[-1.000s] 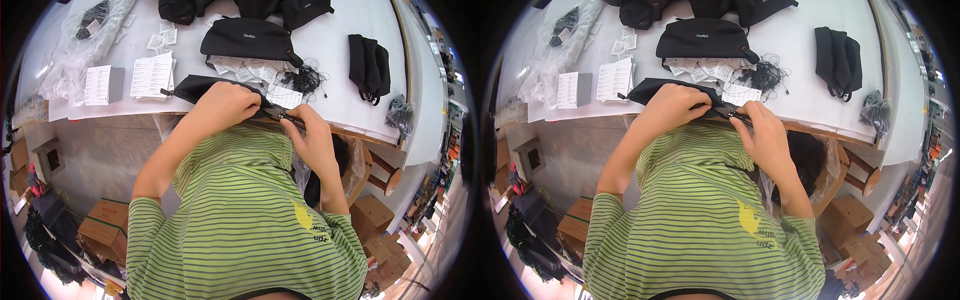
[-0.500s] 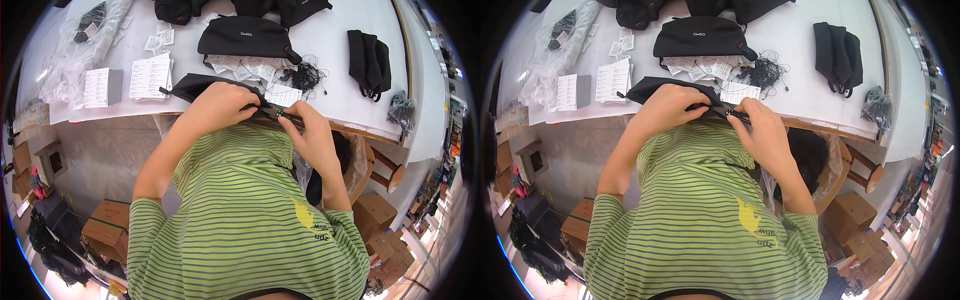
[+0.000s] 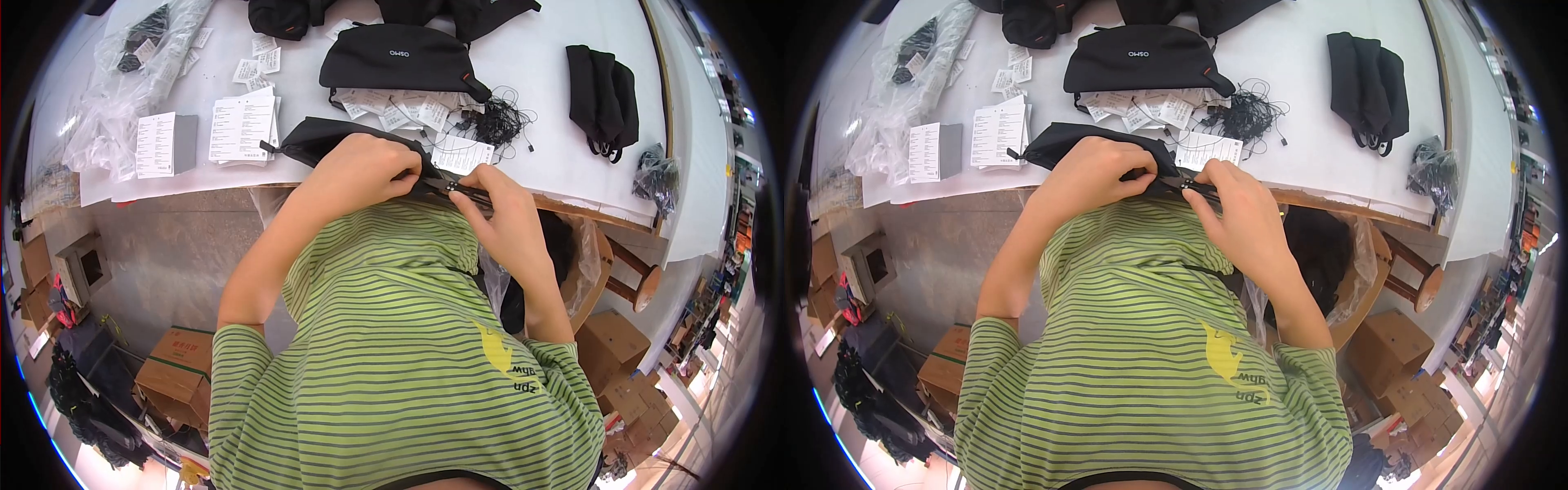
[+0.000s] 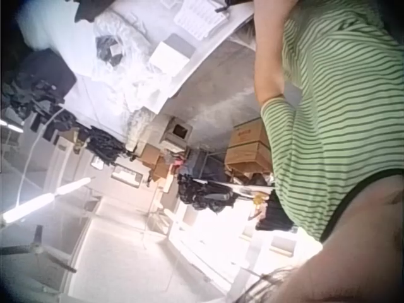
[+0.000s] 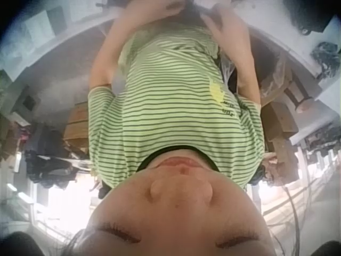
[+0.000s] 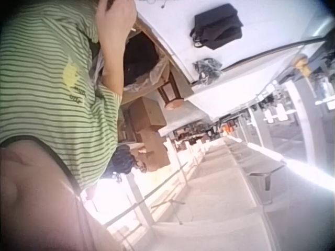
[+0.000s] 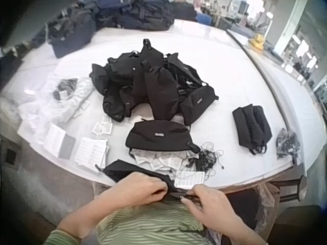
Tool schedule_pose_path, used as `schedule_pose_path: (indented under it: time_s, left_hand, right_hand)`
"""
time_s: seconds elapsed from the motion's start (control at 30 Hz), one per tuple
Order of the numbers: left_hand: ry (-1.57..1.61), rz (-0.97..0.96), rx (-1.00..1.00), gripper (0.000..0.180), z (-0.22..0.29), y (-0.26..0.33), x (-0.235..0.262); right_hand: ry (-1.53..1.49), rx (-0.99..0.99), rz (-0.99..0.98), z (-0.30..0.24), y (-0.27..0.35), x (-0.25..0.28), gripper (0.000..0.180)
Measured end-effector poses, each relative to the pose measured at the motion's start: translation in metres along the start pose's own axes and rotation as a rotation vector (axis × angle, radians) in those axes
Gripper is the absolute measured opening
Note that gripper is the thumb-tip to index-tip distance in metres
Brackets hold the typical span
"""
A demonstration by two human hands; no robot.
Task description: Picking up black bags from a large bin and placing them onto a workbench, then inserting items into smaller black pouches.
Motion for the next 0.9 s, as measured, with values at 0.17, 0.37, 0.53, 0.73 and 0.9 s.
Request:
schedule_pose_path:
  time_s: [0.17,0.37,0.53,0.73,0.9]
  left_hand:
    - [0.000,0.024,-0.006,0.007,0.000,0.001,0.001]
    - [-0.004,0.034,-0.018,0.007,-0.001,0.001,-0.003]
    - [-0.016,0.040,-0.024,0.007,0.001,0.002,-0.003]
    - [-0.039,0.059,-0.031,0.008,0.003,0.001,-0.002]
    - [-0.034,0.078,-0.030,0.007,0.003,0.000,0.000]
  right_hand:
    - [0.023,0.001,-0.016,-0.003,-0.002,-0.002,0.021]
    - [0.036,-0.003,-0.022,-0.005,-0.002,-0.006,0.020]
    - [0.043,0.015,-0.023,-0.009,-0.002,-0.007,0.019]
    - [0.064,0.051,0.022,-0.011,-0.002,-0.008,0.018]
    - [0.077,0.041,0.025,-0.012,-0.001,-0.008,0.017]
Point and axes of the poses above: each hand's wrist, its own y-axis away from the middle knuckle, its own x-axis out of the back of the hand, z = x × y, the point moved 5 cm from there along -y, towards the middle knuckle, and after that the axes turned 8 degrees about -z, right-handed, at the moved point
